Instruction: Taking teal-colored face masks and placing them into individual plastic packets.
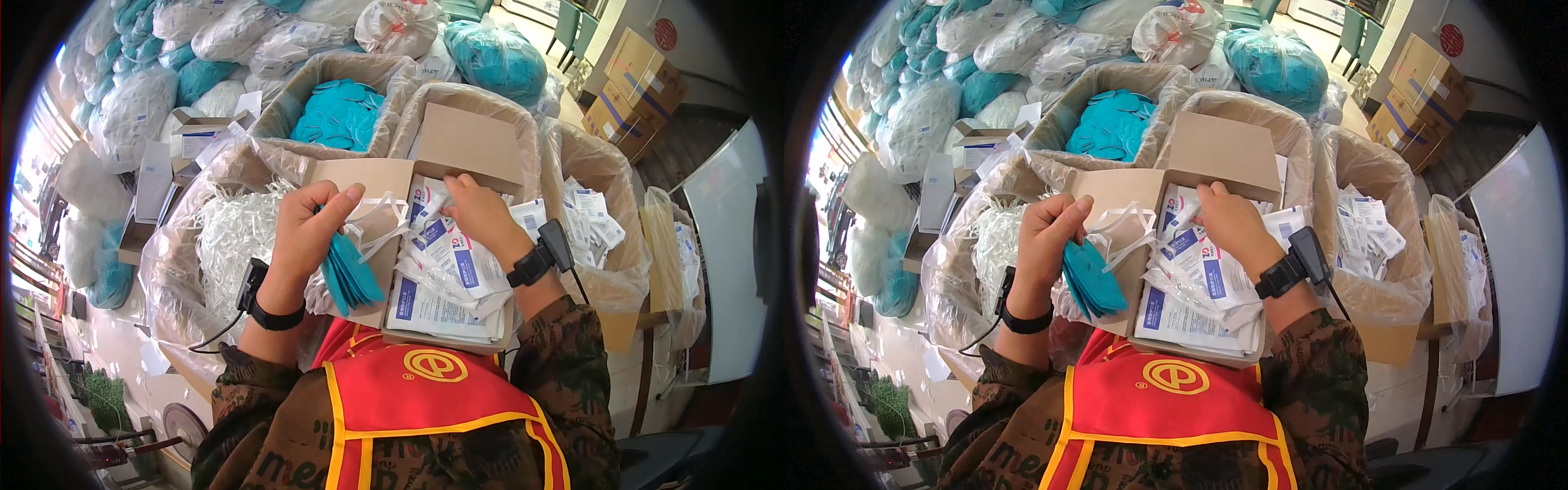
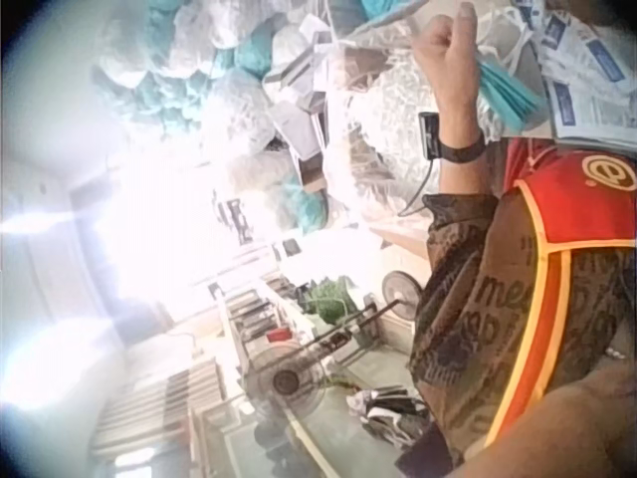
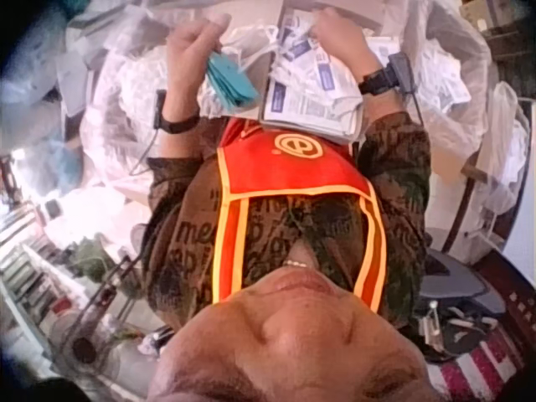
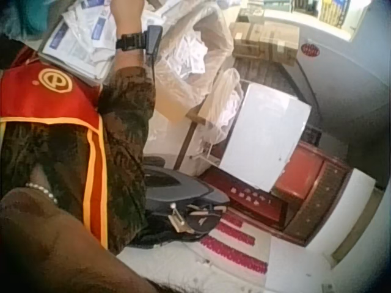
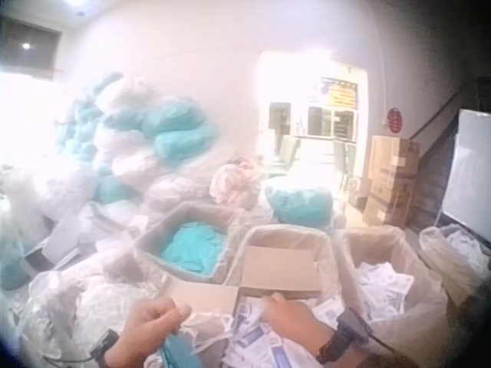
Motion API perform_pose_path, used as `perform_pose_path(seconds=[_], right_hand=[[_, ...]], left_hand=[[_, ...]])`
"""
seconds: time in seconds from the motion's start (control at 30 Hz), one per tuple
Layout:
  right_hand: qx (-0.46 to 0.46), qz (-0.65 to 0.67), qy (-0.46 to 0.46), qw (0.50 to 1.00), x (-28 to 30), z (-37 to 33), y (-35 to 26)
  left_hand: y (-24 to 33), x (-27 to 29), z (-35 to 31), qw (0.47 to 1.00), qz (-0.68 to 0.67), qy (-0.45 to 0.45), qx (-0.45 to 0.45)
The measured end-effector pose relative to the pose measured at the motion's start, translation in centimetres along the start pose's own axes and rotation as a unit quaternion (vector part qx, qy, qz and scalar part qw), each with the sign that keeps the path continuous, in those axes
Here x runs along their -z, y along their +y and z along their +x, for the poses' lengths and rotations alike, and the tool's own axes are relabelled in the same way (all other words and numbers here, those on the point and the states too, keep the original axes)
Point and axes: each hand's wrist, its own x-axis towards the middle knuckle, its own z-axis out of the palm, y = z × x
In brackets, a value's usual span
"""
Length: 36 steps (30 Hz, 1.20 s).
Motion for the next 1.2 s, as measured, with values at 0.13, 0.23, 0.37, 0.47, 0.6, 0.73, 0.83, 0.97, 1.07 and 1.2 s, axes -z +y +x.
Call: perform_pose_path(seconds=[0.13,0.23,0.37,0.47,0.6,0.73,0.83,0.97,1.07,1.2], right_hand=[[0.002,0.012,-0.009,1.000,0.1,-0.2,0.2],[0.022,0.063,0.066,0.996,1.0,-0.9,-0.5],[0.014,0.061,0.105,0.993,4.6,-3.1,-3.2],[0.014,0.028,0.078,0.996,6.5,-4.7,-5.3],[0.047,0.079,0.115,0.989,8.5,-6.3,-6.5],[0.108,0.171,0.148,0.968,9.7,-6.5,-7.0],[0.131,0.141,0.142,0.971,9.3,-6.3,-6.6],[0.151,0.116,0.162,0.968,9.9,-7.1,-7.4],[0.177,0.090,0.183,0.963,10.4,-7.6,-8.0],[0.249,0.051,0.158,0.954,11.4,-9.3,-9.5]], left_hand=[[-0.1,-0.3,0.3,0.999,0.043,-0.012,-0.016],[-0.6,-0.6,0.7,0.996,0.085,0.002,-0.029],[-0.2,-1.3,1.4,0.985,0.163,-0.047,-0.043],[1.1,-3.2,1.4,0.978,0.168,-0.088,-0.085],[0.5,-4.4,1.9,0.956,0.166,-0.201,-0.138],[2.1,-5.4,0.7,0.940,0.175,-0.178,-0.234],[3.0,-6.0,-0.2,0.937,0.210,-0.149,-0.236],[3.4,-5.8,-0.7,0.963,0.125,-0.172,-0.167],[2.8,-6.0,-0.7,0.979,0.025,-0.183,-0.082],[1.2,-6.2,0.9,0.991,-0.036,-0.124,-0.034]])
